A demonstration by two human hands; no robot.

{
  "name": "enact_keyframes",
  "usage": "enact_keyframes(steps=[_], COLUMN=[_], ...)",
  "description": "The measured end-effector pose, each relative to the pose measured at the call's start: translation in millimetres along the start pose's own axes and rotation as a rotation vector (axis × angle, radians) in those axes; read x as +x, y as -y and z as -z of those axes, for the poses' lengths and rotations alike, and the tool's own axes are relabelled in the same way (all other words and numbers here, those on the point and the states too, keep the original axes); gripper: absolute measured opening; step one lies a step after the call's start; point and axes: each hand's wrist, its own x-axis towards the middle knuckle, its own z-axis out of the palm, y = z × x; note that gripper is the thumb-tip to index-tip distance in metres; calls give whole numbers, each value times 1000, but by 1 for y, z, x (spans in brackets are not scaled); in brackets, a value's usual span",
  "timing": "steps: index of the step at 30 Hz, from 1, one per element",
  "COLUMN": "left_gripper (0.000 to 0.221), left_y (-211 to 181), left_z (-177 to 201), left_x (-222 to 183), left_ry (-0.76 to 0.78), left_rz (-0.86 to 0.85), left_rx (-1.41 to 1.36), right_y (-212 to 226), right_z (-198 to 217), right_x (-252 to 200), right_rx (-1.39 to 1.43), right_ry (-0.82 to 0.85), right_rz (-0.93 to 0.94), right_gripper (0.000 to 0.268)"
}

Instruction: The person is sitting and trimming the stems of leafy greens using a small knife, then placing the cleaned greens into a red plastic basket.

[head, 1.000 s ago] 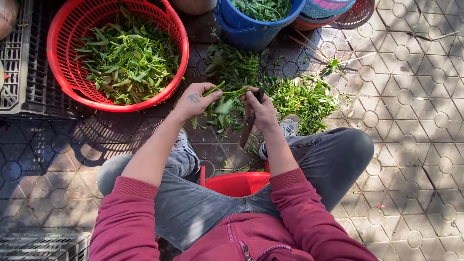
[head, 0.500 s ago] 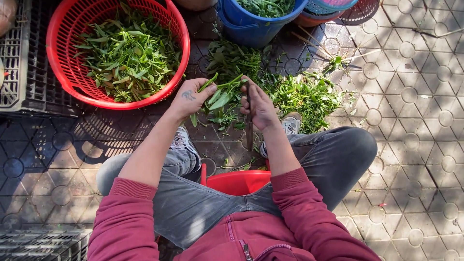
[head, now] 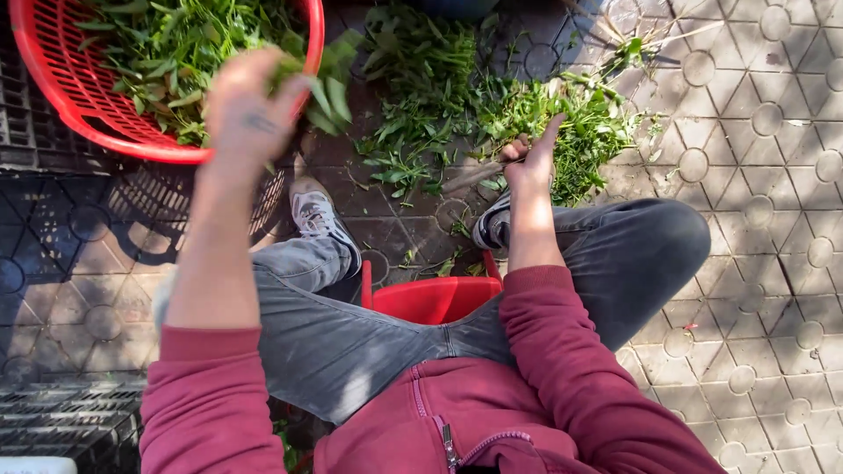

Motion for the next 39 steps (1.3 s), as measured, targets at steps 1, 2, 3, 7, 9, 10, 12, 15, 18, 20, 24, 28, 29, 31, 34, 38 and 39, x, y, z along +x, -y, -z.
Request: enact_keyframes(steps=[1, 2, 3, 7, 9, 10, 12, 15, 18, 20, 24, 28, 29, 31, 34, 38, 39], left_gripper=[20, 48, 78, 62, 61, 61, 35, 29, 14, 18, 23, 7, 11, 17, 30, 24, 25], left_y=[28, 56, 84, 78, 57, 56, 51, 49, 44, 35, 23, -3, -1, -2, 0, 33, 41], left_z=[13, 25, 38, 73, 91, 97, 108, 114, 110, 101, 40, -59, -91, -134, -177, -224, -232], left_x=[-1, 1, 2, -16, -27, -32, -41, -49, -41, -36, -20, -30, -33, -33, -32, -14, -11], left_ry=[7, -103, -208, -319, -321, -324, -412, -501, -527, -504, -419, -140, -163, -210, -150, -178, -170], left_rz=[11, -64, -144, -227, -245, -225, -294, -129, -121, -171, -293, -339, -430, -531, -477, -394, -341], left_rx=[-3, 227, 454, 370, 242, 261, 119, 166, 166, 154, 132, 111, 244, 384, 402, 391, 358], right_y=[-14, -27, -40, -111, -145, -155, -173, -210, -203, -184, -132, -94, -90, -82, -76, -59, -52], right_z=[15, 26, 37, 76, 87, 85, 85, 123, 108, 91, 60, 27, 23, 12, 3, -13, -17], right_x=[15, 31, 46, 104, 118, 113, 102, 173, 158, 128, 75, 6, -8, -31, -57, -110, -130], right_rx=[-9, -242, -476, -805, -1092, -1105, -1485, -1771, -1700, -1581, -1315, -1204, -1110, -1004, -885, -817, -842], right_ry=[-9, 51, 113, 229, 194, 212, 157, 182, 190, 303, 576, 680, 694, 720, 823, 759, 755], right_rz=[-3, 40, 82, 152, 38, 20, -2, 223, 264, 237, 264, 378, 438, 515, 406, 157, 26], right_gripper=[69, 68, 74, 44, 31, 31, 58, 32, 7, 14, 23, 19, 16, 13, 16, 45, 90])
